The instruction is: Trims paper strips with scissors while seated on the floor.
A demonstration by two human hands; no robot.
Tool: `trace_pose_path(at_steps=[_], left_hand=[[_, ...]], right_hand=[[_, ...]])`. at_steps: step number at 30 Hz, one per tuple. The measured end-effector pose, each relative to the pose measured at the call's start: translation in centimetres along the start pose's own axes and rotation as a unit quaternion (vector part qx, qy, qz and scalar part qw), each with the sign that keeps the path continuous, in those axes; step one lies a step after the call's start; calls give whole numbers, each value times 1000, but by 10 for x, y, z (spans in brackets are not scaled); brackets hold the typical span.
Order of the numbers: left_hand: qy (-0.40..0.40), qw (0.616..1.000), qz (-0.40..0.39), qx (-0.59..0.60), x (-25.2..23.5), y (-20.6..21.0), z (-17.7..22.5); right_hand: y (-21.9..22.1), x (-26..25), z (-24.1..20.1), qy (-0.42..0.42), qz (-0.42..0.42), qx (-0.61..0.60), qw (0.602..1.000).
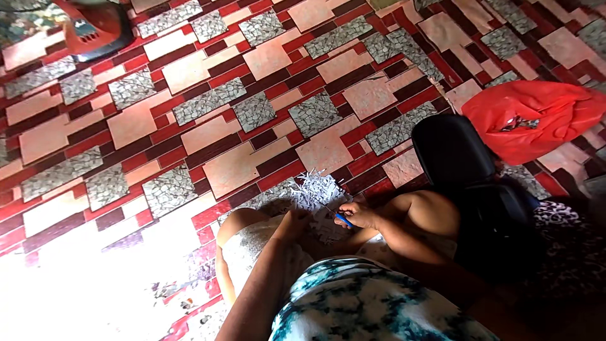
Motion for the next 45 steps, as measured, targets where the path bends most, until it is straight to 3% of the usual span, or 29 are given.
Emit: trace_pose_path(at_steps=[8, 12, 31, 45], left_hand=[[10, 1000, 11, 3, -1, -1, 0], [9, 1000, 19, 6, -2, -1, -1], [9, 1000, 4, -10, 1, 0, 3], [10, 1000, -3, 14, -2, 2, 0]], right_hand=[[1, 0, 5, 25, -16, 8, 1000], [3, 2, 0, -14, -33, -25, 999], [-7, 0, -1, -13, 43, -9, 999], [1, -4, 2, -9, -10, 26, 1000]])
Point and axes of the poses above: each hand's wrist, its own x-axis away from the middle knuckle, its own y-axis out of the palm, z = x × y, the point moved 6 cm from there along -x, towards the middle knuckle, and after that the axes turned 9 degrees about -y, right-handed, at the moved point
